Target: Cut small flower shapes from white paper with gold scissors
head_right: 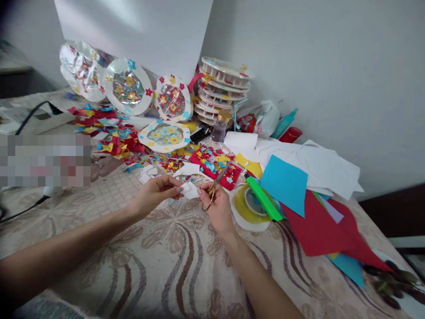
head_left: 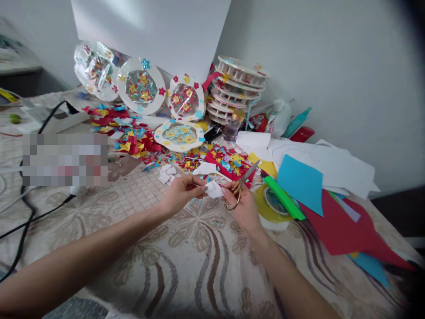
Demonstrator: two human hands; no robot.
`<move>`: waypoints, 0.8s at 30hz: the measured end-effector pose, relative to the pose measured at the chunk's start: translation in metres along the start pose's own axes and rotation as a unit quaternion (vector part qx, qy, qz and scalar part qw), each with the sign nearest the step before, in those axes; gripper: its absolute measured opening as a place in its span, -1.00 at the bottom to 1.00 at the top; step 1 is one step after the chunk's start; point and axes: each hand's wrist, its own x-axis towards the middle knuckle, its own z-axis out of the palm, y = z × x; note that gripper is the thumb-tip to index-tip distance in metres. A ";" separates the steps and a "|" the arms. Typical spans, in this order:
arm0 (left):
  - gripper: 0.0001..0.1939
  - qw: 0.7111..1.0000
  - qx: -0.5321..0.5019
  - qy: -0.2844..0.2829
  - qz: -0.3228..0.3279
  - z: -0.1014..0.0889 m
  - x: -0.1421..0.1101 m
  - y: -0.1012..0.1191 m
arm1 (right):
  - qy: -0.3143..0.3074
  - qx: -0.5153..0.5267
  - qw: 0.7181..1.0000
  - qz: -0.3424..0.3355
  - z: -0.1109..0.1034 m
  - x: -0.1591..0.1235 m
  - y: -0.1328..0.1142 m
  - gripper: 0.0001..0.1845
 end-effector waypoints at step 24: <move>-0.62 0.997 -0.003 -0.039 -0.063 -0.001 0.000 0.001 | -0.015 0.121 0.990 0.066 0.003 0.000 0.002 -0.64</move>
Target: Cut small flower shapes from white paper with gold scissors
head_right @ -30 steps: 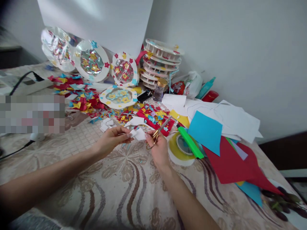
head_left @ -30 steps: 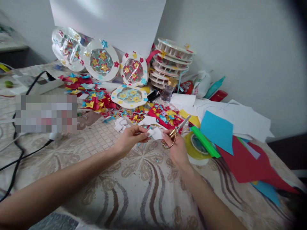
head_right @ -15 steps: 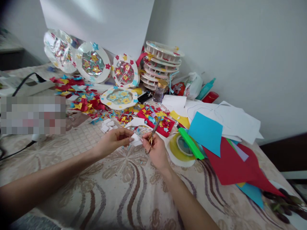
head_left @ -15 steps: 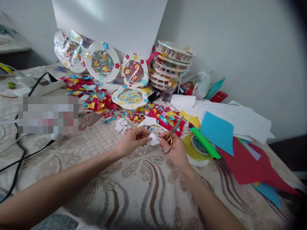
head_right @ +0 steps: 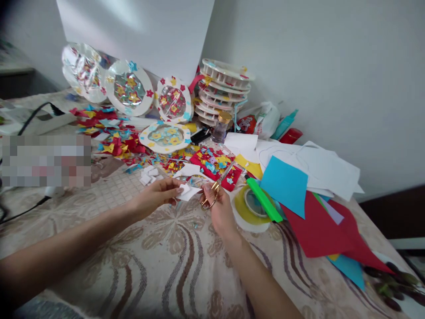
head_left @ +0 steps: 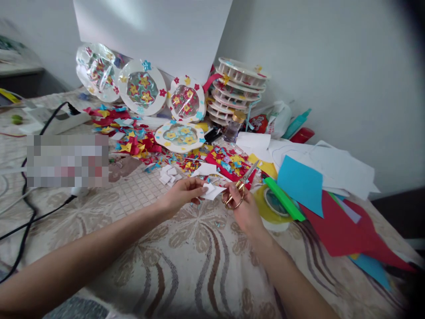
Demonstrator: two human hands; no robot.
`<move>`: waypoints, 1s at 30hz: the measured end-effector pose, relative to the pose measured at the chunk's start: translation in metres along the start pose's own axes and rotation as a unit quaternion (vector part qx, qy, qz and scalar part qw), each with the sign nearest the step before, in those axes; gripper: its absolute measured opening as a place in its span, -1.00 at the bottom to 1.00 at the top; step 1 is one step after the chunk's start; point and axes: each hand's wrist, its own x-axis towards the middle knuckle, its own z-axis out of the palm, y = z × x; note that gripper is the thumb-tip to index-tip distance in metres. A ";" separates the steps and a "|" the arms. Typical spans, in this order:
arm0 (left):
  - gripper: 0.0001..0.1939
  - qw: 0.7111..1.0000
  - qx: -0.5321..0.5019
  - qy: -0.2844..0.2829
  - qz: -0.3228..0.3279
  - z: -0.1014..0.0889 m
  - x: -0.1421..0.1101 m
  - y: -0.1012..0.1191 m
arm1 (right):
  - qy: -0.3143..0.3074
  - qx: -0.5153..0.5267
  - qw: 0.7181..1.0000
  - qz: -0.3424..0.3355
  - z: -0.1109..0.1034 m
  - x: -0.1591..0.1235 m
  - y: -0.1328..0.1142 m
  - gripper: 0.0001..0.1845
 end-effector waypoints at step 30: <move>-0.78 0.885 0.357 -0.069 0.292 -0.007 -0.005 0.008 | -0.024 0.060 0.996 0.065 0.016 -0.010 0.002 -0.73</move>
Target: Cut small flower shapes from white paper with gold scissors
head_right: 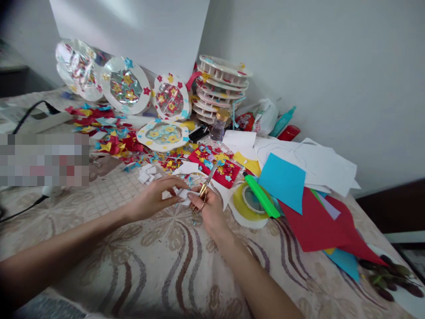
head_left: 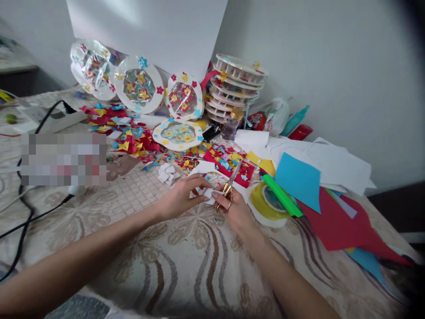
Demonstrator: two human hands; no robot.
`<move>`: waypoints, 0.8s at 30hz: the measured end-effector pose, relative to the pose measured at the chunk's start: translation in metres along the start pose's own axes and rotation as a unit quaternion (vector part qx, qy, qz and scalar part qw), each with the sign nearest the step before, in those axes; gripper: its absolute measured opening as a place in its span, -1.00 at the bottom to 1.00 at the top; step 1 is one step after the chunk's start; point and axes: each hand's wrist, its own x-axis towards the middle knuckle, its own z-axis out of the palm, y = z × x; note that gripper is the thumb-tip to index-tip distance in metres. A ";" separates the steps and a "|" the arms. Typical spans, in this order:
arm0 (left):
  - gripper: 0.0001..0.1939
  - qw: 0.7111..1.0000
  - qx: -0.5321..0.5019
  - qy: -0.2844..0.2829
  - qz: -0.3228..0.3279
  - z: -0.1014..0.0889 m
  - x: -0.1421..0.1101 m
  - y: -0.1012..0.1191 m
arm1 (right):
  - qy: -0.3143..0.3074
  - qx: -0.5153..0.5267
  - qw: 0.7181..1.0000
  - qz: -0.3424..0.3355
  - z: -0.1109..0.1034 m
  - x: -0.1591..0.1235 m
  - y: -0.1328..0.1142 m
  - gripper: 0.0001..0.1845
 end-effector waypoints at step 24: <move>-0.71 0.988 -0.004 0.137 -0.077 0.011 -0.004 -0.008 | 0.047 0.142 0.988 0.034 0.005 0.000 -0.002 -0.71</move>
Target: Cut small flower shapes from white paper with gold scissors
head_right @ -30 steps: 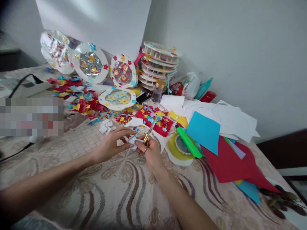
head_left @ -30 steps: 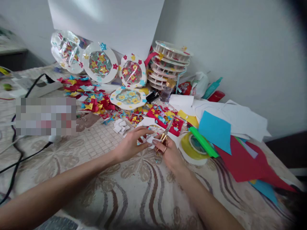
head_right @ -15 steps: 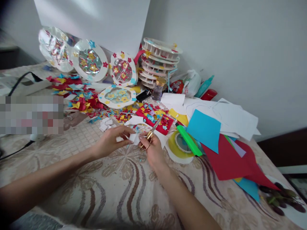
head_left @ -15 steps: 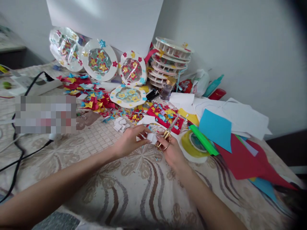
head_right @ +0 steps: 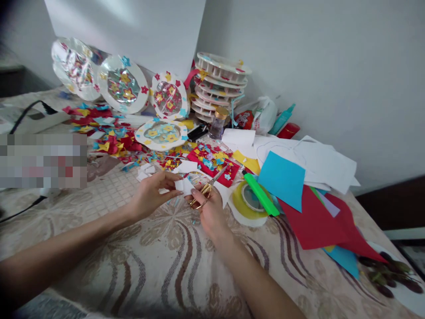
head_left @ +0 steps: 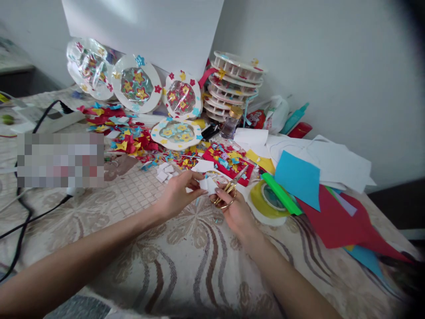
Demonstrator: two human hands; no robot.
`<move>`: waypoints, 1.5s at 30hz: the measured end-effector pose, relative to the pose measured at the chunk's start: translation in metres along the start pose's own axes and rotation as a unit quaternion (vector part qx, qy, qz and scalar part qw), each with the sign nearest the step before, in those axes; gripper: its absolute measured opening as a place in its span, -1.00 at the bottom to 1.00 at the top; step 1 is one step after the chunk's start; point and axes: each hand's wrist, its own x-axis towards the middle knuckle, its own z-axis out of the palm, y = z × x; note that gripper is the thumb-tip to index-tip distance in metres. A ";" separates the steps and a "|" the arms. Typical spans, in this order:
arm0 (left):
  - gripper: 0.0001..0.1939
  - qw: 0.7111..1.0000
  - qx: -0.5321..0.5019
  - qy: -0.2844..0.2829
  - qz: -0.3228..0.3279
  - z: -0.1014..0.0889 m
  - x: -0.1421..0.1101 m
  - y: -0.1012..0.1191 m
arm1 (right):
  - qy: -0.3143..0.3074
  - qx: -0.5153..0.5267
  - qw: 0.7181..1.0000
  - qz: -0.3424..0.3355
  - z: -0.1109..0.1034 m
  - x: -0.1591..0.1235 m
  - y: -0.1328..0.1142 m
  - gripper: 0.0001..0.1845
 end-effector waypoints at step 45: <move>-0.72 0.978 -0.163 -0.037 -0.125 0.000 0.003 0.005 | 0.003 -0.073 0.996 -0.045 0.003 0.003 0.014 -0.76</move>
